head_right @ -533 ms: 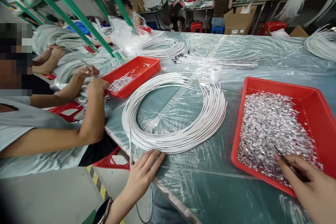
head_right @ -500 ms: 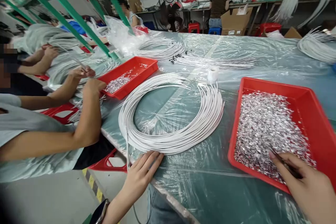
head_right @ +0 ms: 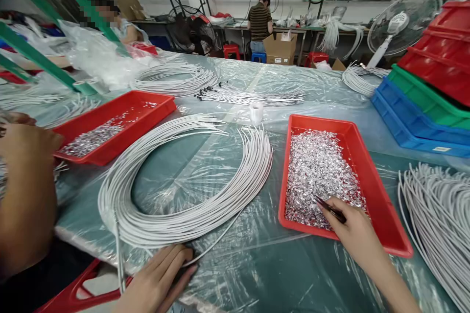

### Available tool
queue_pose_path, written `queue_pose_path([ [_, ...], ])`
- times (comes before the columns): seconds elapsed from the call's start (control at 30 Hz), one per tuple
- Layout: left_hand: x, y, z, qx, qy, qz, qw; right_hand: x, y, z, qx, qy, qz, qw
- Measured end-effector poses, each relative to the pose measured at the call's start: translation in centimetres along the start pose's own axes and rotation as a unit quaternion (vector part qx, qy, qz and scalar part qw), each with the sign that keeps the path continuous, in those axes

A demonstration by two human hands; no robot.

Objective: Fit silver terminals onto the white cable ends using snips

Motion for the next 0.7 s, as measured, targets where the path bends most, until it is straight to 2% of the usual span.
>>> queue_pose_path([
  [0.07,-0.6,0.6,1.7,0.088,-0.084,-0.128,0.984,-0.5,0.2,0.0,0.0,-0.026,0.002,1.0],
  [0.13,-1.2,2.0,3.6,0.154,-0.161,-0.241,0.945,-0.8,0.4,-0.1,-0.002,-0.041,0.007,0.999],
  [0.2,-1.6,3.5,6.1,0.199,-0.204,-0.33,0.9,-0.9,0.4,-0.1,-0.004,-0.043,0.014,0.999],
  [0.27,-1.9,4.5,9.1,0.219,-0.211,-0.42,0.855,-0.9,0.3,-0.1,-0.005,-0.039,0.026,0.999],
  [0.4,-2.1,5.0,15.4,0.247,-0.213,-0.601,0.73,-0.5,-0.4,0.0,-0.006,-0.022,0.065,0.998],
  [0.43,-1.8,5.0,16.6,0.248,-0.207,-0.622,0.713,-0.4,-0.6,0.1,-0.008,-0.017,0.078,0.997],
  [0.53,-0.8,5.7,18.4,0.23,-0.189,-0.631,0.716,0.1,-1.1,0.3,-0.015,0.001,0.126,0.992],
  [0.6,-0.7,7.1,17.8,0.201,-0.198,-0.627,0.726,0.4,-1.3,0.3,-0.022,0.01,0.167,0.986],
  [0.7,-1.8,9.3,15.5,0.151,-0.214,-0.597,0.758,0.3,-1.4,-0.4,-0.034,0.004,0.244,0.969],
])
Point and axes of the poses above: each hand's wrist, its own z-axis towards the middle knuckle, its own x-axis out of the back of the hand, y = z × x, the point moved 7 cm from there along z, towards the middle knuckle, and after that the axes turned 11 degrees about -z, right-handed, at the moved point
